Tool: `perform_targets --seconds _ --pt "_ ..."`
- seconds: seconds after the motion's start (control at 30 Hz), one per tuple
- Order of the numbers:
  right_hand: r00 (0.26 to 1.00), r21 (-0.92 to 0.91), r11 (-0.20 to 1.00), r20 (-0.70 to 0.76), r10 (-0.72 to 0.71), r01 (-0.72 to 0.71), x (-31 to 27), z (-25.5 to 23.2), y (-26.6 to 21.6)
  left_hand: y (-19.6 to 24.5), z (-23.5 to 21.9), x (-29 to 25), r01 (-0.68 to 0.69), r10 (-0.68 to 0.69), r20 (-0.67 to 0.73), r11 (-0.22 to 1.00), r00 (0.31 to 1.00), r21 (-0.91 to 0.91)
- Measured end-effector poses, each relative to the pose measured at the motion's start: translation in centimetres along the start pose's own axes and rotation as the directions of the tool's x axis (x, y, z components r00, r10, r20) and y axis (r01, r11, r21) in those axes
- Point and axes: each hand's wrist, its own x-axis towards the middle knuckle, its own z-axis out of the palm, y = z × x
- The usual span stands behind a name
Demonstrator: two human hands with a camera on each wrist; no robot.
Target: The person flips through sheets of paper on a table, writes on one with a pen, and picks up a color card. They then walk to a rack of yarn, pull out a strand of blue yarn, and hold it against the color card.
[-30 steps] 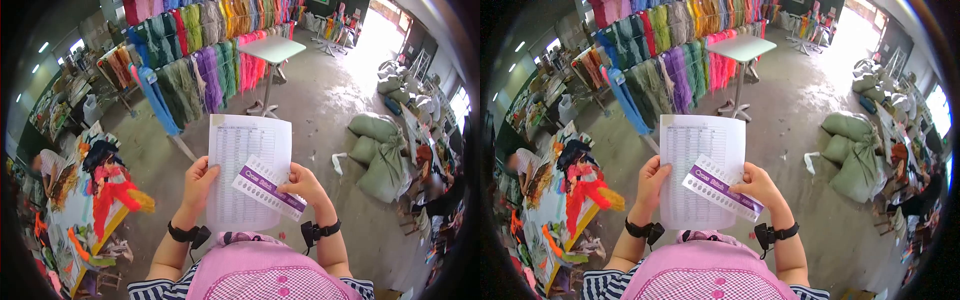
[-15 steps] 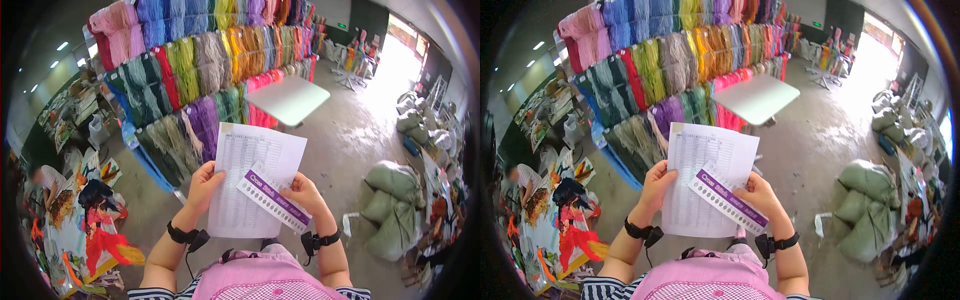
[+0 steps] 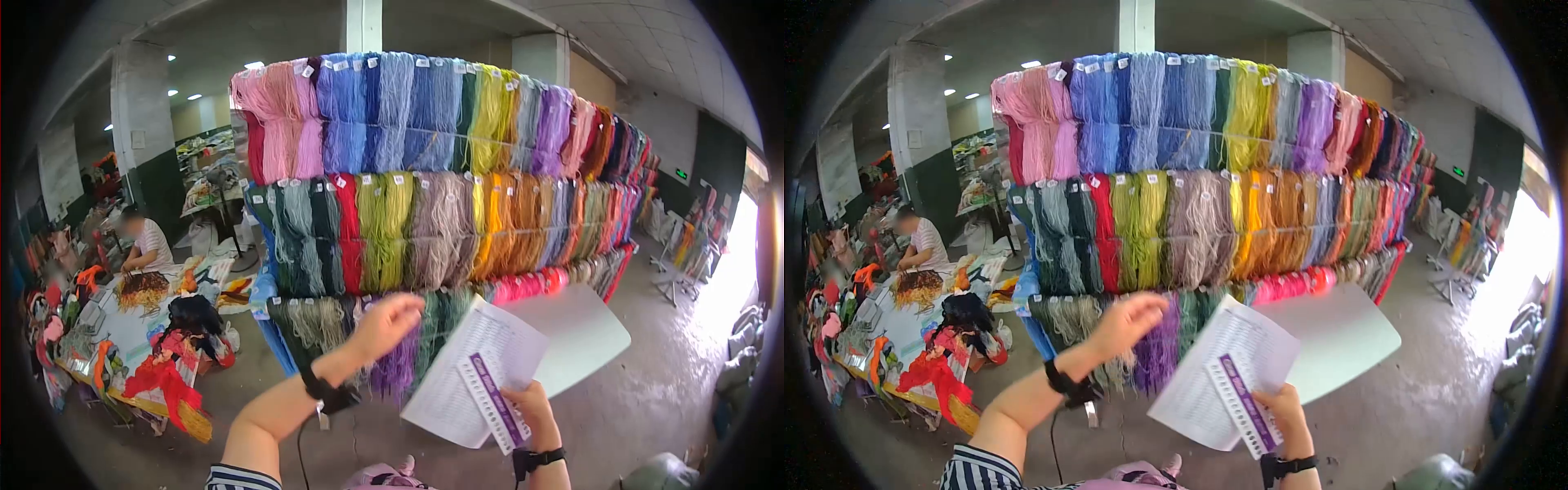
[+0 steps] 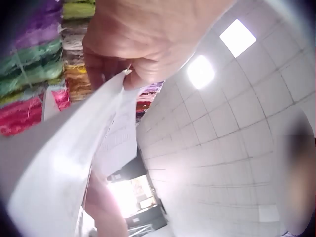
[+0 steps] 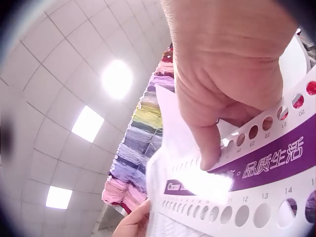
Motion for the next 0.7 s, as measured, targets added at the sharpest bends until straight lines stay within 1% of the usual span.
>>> perform_targets --seconds 0.03,0.07,0.1,0.13,0.17,0.2,0.23,0.27,0.3,0.33,0.37,0.4,0.43,0.47,0.5,0.53,0.57,0.6,0.63,0.67,0.7 --pt "0.999 -0.068 0.998 -0.039 -0.018 0.016 2.1 -1.8 0.9 0.4 -2.4 3.0 -0.035 0.043 -0.074 0.993 0.996 0.109" --pt "0.996 -0.139 0.990 -0.080 -0.040 0.029 3.9 -3.7 1.7 1.5 -4.6 5.7 -0.110 0.118 -0.153 0.992 0.981 0.058" --pt "0.989 -0.187 0.982 -0.141 -0.055 0.028 5.6 -5.4 2.3 1.7 -6.9 8.7 -0.160 0.173 -0.236 0.984 0.956 0.071" --pt "0.980 -0.187 0.981 -0.180 -0.083 0.049 7.7 -7.4 3.6 2.0 -9.3 11.8 -0.246 0.286 -0.309 0.955 0.907 0.163" --pt "0.967 -0.266 0.964 -0.241 -0.076 0.010 8.9 -8.6 3.8 3.2 -11.3 14.1 -0.222 0.273 -0.381 0.960 0.883 0.172" --pt "0.950 -0.337 0.941 -0.303 -0.076 -0.033 10.1 -9.5 3.9 3.9 -13.0 16.5 -0.263 0.334 -0.441 0.940 0.833 0.216" --pt "0.951 -0.345 0.938 -0.297 -0.089 -0.019 11.6 -10.7 4.4 4.0 -14.5 19.1 -0.354 0.467 -0.501 0.883 0.729 0.308" --pt "0.942 -0.448 0.893 -0.318 -0.108 -0.049 13.1 -12.0 5.1 3.4 -16.2 21.8 -0.373 0.512 -0.531 0.858 0.675 0.354" --pt "0.932 -0.544 0.835 -0.340 -0.126 -0.086 14.5 -13.1 5.8 4.2 -16.9 23.3 -0.340 0.563 -0.549 0.821 0.618 0.459" --pt "0.933 -0.550 0.831 -0.336 -0.129 -0.084 15.8 -13.9 6.3 4.8 -17.3 24.4 -0.292 0.610 -0.557 0.778 0.563 0.556" --pt "0.912 -0.569 0.818 -0.376 -0.164 -0.088 16.9 -14.6 7.1 4.7 -17.6 25.6 -0.285 0.605 -0.562 0.781 0.564 0.555" --pt "0.889 -0.586 0.806 -0.412 -0.200 -0.090 17.7 -14.5 7.1 4.6 -18.0 26.8 -0.257 0.618 -0.581 0.769 0.529 0.585" --pt "0.893 -0.584 0.807 -0.405 -0.197 -0.087 18.5 -14.5 7.1 4.6 -18.3 27.9 -0.230 0.636 -0.594 0.754 0.492 0.616" --pt "0.908 -0.484 0.869 -0.402 -0.119 -0.100 18.7 -15.0 6.8 4.6 -18.4 28.8 -0.226 0.637 -0.593 0.751 0.492 0.620" --pt "0.920 -0.380 0.918 -0.388 -0.046 -0.115 18.7 -15.1 5.7 4.4 -18.6 29.8 -0.188 0.679 -0.587 0.710 0.441 0.679" --pt "0.924 -0.388 0.915 -0.380 -0.050 -0.110 18.1 -15.0 4.0 4.2 -18.7 30.4 -0.143 0.717 -0.579 0.667 0.388 0.731" --pt "0.933 -0.313 0.935 -0.357 0.048 -0.168 17.1 -14.6 2.3 4.2 -18.7 30.9 -0.129 0.716 -0.585 0.668 0.382 0.733" --pt "0.933 -0.234 0.944 -0.327 0.148 -0.232 17.0 -14.5 1.4 4.4 -18.6 31.4 -0.084 0.746 -0.564 0.625 0.354 0.776" --pt "0.966 -0.154 0.959 -0.143 0.216 -0.238 18.1 -16.6 2.4 4.5 -18.7 32.0 -0.041 0.778 -0.536 0.579 0.326 0.815" --pt "0.968 -0.155 0.960 -0.134 0.212 -0.232 18.9 -18.4 3.7 4.8 -18.8 32.4 -0.036 0.783 -0.533 0.573 0.321 0.819" --pt "0.988 0.028 0.990 -0.062 0.139 -0.138 19.1 -19.6 4.3 4.7 -19.1 33.0 0.014 0.744 -0.552 0.591 0.377 0.807"
